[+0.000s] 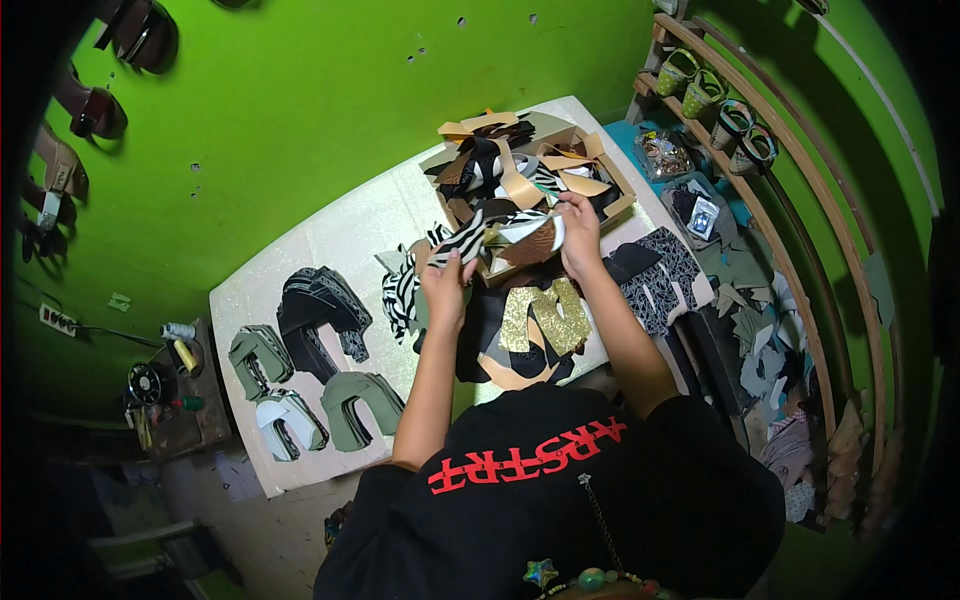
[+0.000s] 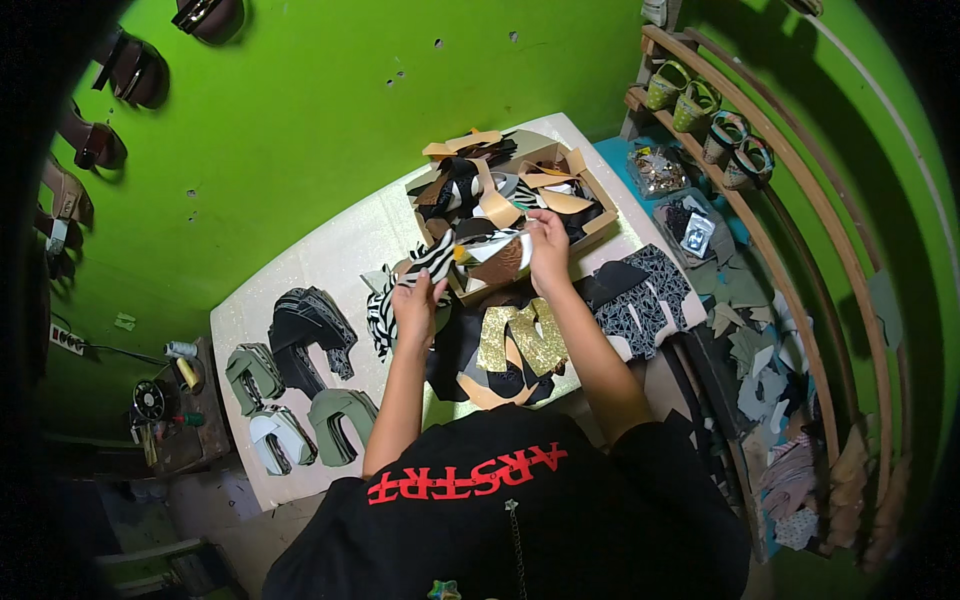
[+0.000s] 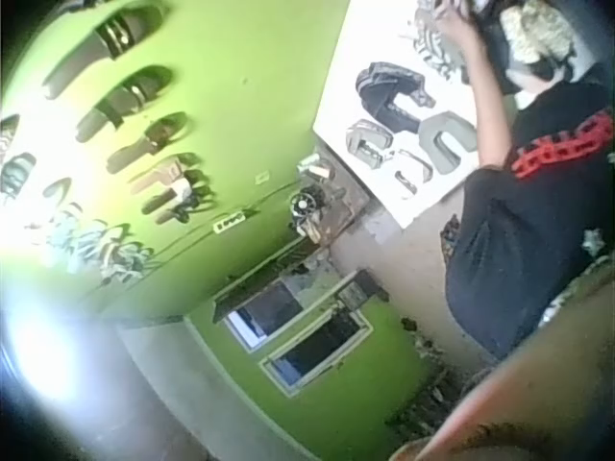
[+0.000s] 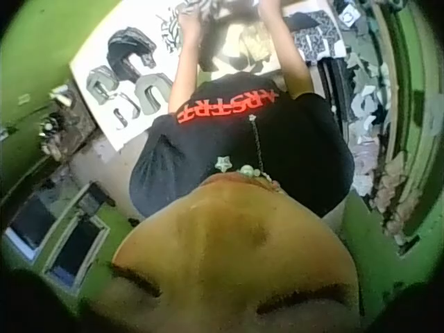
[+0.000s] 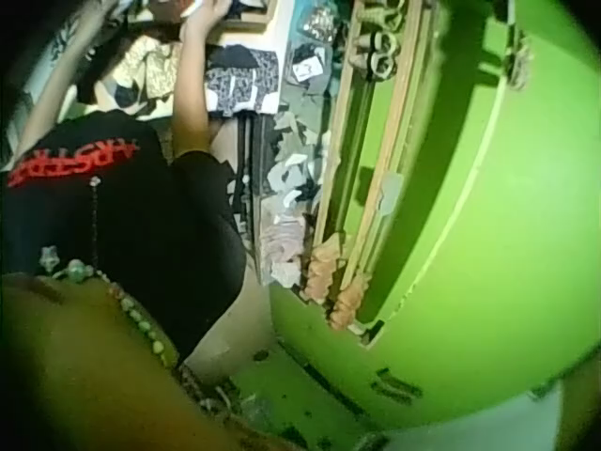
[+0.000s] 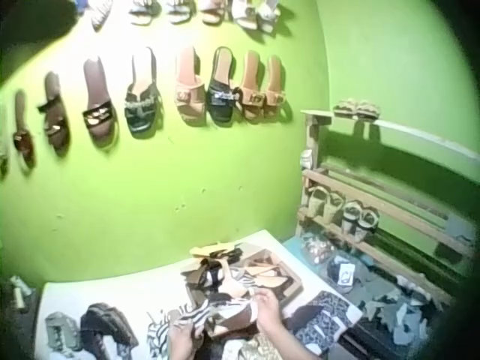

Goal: Sorting and arranging leather shoe upper components on a workbench in a manufacturing environment.

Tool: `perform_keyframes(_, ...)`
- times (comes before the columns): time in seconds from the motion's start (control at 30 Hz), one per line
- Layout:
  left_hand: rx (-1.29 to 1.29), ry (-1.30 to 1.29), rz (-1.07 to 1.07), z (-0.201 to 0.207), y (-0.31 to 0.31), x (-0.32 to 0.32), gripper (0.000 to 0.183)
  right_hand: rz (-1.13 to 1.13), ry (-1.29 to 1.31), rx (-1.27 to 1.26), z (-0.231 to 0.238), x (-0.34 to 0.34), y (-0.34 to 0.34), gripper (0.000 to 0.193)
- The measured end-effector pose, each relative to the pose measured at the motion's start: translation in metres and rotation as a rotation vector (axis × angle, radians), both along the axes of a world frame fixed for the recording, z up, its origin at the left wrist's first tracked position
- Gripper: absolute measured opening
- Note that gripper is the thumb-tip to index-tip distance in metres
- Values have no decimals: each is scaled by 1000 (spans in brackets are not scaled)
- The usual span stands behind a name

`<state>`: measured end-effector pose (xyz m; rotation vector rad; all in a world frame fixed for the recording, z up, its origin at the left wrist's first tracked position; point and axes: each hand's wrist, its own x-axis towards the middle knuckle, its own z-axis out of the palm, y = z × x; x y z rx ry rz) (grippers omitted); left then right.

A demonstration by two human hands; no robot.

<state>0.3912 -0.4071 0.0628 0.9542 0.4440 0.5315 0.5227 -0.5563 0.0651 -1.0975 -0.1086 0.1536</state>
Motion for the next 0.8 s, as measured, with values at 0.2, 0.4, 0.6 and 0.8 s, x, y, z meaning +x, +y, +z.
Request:
perform_keyframes(0.2, 86, 189, 267, -29, 35, -20, 43, -19, 72, 65, 4, -7, -11, 13)
perform_keyframes(0.4, 601, 833, 295, -34, 45, -21, 83, -33, 133, 154, 5, -18, -8, 12)
perform_keyframes(0.6, 1146, 249, -33, 15, -19, -28, 58, -3, 223, 95, 0, -52, 6, 12)
perform_keyframes(0.8, 1174, 77, -208, 22, -48, -36, 52, 174, 249, 47, -5, -90, 16, 12)
